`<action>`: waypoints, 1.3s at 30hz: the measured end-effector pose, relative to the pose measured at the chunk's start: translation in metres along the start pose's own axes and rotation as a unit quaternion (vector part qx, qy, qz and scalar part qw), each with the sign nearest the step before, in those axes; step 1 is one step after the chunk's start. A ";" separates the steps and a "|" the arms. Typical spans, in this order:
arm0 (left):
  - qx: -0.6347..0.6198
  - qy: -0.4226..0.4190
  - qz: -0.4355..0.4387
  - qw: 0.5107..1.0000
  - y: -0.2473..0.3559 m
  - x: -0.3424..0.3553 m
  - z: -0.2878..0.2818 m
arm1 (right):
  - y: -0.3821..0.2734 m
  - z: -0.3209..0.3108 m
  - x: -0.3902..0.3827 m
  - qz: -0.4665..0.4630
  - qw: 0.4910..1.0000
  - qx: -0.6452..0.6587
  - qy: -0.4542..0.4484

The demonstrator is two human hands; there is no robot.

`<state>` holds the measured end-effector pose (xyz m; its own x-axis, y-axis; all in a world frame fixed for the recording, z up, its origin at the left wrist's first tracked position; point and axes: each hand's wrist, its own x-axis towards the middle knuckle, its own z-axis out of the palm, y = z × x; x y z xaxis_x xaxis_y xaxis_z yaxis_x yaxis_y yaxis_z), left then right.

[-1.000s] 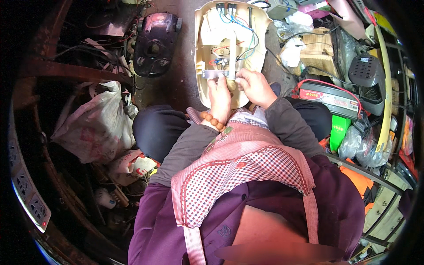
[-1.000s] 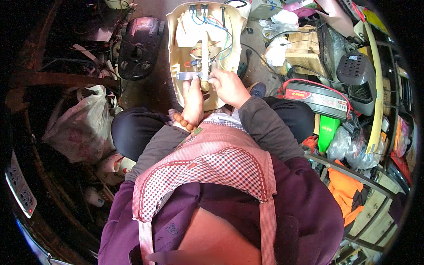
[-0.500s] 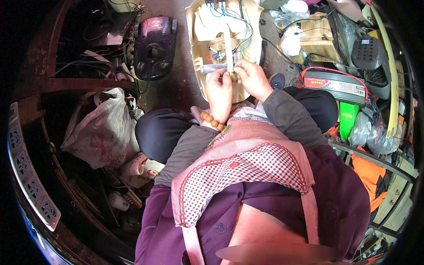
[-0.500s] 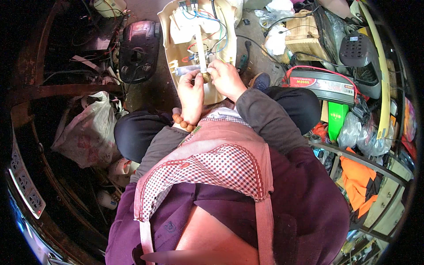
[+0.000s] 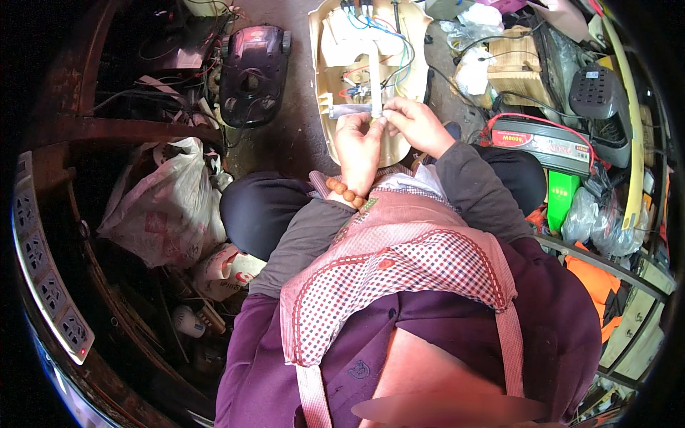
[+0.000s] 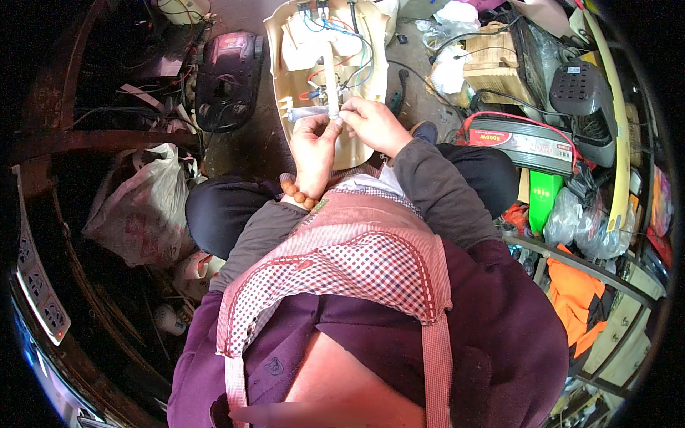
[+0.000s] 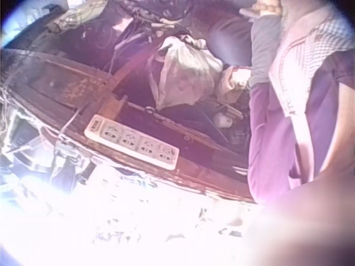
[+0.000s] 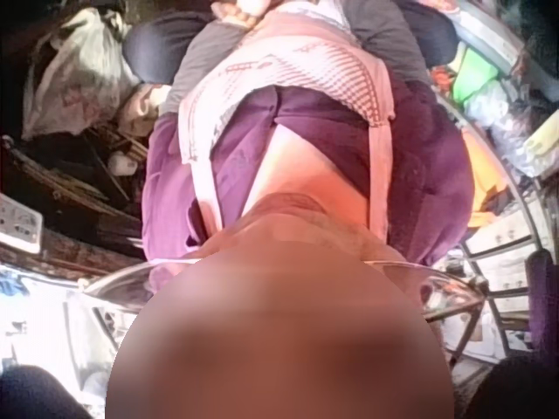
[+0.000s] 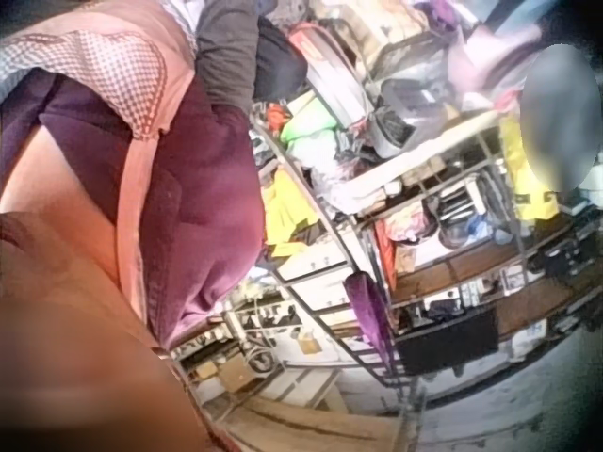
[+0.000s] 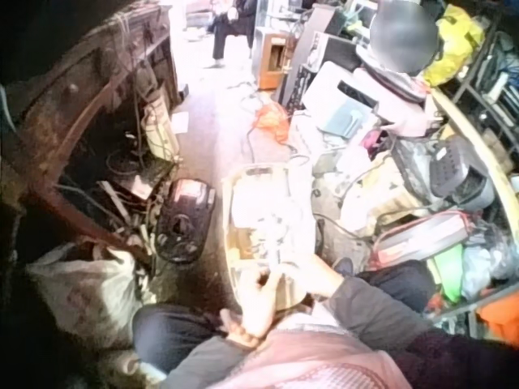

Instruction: The person disassembles a small appliance, removes the base, and uses a screwdriver to adjust internal components and wiring. The person then reassembles the device and places it back on the workbench.

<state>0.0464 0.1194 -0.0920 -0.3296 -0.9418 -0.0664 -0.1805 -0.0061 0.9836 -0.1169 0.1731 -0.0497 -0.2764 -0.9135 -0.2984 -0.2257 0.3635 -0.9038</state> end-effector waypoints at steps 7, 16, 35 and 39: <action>-0.005 0.022 -0.029 0.999 0.003 -0.001 0.000 | -0.031 -0.010 0.000 0.033 0.989 -0.124 -0.068; -0.013 0.035 -0.051 0.998 0.009 -0.003 -0.001 | -0.015 -0.001 0.003 -0.089 0.973 -0.212 -0.019; -0.028 0.035 0.026 0.999 0.004 -0.005 0.002 | 0.001 0.014 -0.004 -0.171 0.960 -0.211 0.063; -0.053 0.029 0.006 0.998 0.002 -0.006 -0.001 | 0.000 0.024 -0.008 -0.172 0.958 -0.212 0.090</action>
<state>0.0485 0.1250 -0.0893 -0.2770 -0.9596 -0.0487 -0.0773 -0.0282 0.9966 -0.0925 0.1758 -0.0549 -0.2658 -0.9601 0.0871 -0.6803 0.1228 -0.7225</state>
